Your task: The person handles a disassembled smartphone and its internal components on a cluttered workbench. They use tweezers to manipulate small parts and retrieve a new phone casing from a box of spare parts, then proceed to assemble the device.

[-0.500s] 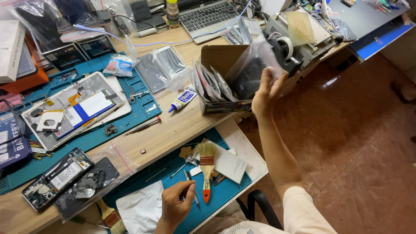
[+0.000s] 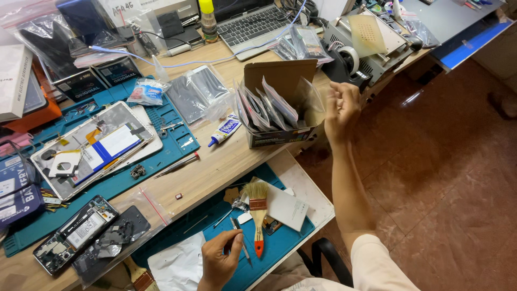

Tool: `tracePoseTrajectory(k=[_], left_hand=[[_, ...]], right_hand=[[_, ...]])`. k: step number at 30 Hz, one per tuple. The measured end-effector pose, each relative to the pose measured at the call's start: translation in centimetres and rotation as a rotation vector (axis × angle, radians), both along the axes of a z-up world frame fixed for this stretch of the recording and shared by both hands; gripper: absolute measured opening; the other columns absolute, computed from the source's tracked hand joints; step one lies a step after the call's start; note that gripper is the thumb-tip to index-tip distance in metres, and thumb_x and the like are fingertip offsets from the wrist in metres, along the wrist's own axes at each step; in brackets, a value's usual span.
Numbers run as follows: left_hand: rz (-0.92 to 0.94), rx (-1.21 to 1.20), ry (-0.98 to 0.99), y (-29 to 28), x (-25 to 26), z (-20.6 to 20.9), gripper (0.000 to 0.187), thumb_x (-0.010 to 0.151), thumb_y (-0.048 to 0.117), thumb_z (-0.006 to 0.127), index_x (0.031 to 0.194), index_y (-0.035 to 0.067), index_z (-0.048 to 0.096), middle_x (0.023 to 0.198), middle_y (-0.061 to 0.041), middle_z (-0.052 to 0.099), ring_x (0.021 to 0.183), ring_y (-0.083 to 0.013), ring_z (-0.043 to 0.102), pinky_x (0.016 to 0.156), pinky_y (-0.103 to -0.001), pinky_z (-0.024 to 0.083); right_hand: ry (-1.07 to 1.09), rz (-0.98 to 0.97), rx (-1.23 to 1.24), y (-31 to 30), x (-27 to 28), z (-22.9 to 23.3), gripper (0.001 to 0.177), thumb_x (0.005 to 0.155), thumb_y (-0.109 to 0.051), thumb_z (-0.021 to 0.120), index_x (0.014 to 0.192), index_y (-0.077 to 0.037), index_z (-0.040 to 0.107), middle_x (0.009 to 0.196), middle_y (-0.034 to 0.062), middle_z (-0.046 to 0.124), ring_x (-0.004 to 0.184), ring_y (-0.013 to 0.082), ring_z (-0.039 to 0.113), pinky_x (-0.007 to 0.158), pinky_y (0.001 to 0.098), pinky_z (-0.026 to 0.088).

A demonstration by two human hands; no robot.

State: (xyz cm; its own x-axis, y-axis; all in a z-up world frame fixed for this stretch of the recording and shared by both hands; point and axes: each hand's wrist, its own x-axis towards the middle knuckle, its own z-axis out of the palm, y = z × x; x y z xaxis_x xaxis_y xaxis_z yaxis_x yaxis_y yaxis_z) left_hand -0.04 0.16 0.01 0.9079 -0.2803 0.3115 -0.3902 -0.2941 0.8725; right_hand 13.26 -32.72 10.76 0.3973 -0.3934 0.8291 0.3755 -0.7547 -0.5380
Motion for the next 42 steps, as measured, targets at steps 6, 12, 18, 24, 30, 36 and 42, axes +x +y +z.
tracePoseTrajectory(k=[6,12,18,24,30,36,42], left_hand=[[-0.008,0.006,0.025,-0.5,0.0,-0.7,0.014,0.079,0.019,0.061,0.079,0.007,0.069,0.064,-0.003,0.068,0.045,-0.0086,0.055,0.038,-0.021,0.043],[-0.006,0.011,0.037,-0.6,0.0,-1.3,0.015,0.080,0.018,0.061,0.082,0.007,0.069,0.064,-0.003,0.069,0.047,-0.0091,0.058,0.039,-0.020,0.047],[0.016,0.017,0.075,-0.9,0.3,-1.5,0.015,0.079,0.019,0.060,0.081,0.007,0.070,0.061,-0.002,0.068,0.046,-0.0083,0.058,0.039,-0.020,0.047],[0.006,0.031,0.080,-1.0,0.3,-1.5,0.015,0.080,0.019,0.060,0.081,0.007,0.070,0.062,-0.002,0.068,0.046,-0.0086,0.057,0.039,-0.020,0.046],[-0.009,0.024,0.097,-0.9,0.3,-1.6,0.015,0.080,0.019,0.060,0.082,0.007,0.069,0.061,-0.002,0.067,0.046,-0.0092,0.056,0.039,-0.020,0.047],[0.000,0.008,0.099,-0.8,0.2,-1.6,0.015,0.079,0.019,0.061,0.081,0.007,0.069,0.063,-0.002,0.068,0.048,-0.0094,0.057,0.040,-0.020,0.047],[-0.008,0.025,0.100,-0.8,0.2,-1.7,0.015,0.080,0.020,0.061,0.082,0.008,0.069,0.064,-0.002,0.068,0.049,-0.0093,0.057,0.040,-0.021,0.046]], right_hand=[[0.678,-0.332,-0.552,-2.4,1.0,-0.1,0.047,0.069,-0.040,0.079,0.102,-0.011,0.063,0.103,0.0085,0.062,0.091,0.0307,0.049,0.070,0.0443,0.039],[0.459,0.062,-0.220,-3.9,1.6,1.6,0.006,0.080,-0.002,0.065,0.079,-0.003,0.059,0.086,0.0110,0.054,0.077,0.0221,0.053,0.062,0.0308,0.047],[0.434,-0.062,-0.024,-3.9,1.5,3.4,0.010,0.092,-0.017,0.049,0.086,-0.009,0.049,0.070,0.0035,0.064,0.062,0.0182,0.062,0.050,0.0329,0.046],[0.344,0.172,0.127,-3.8,1.3,5.4,0.011,0.095,-0.011,0.047,0.087,-0.005,0.044,0.069,0.0083,0.060,0.054,0.0181,0.064,0.045,0.0249,0.051],[0.432,0.044,0.041,-2.3,0.5,6.0,0.013,0.095,-0.016,0.046,0.090,-0.004,0.047,0.073,0.0088,0.055,0.058,0.0208,0.064,0.040,0.0296,0.058],[0.710,0.054,-0.232,-2.8,1.3,3.8,0.034,0.084,-0.001,0.064,0.113,0.001,0.047,0.081,0.0155,0.063,0.062,0.0205,0.062,0.047,0.0274,0.053],[0.484,0.190,-0.516,0.2,0.4,4.5,0.043,0.083,-0.047,0.059,0.102,-0.008,0.063,0.114,0.0132,0.051,0.103,0.0289,0.048,0.086,0.0500,0.039]])
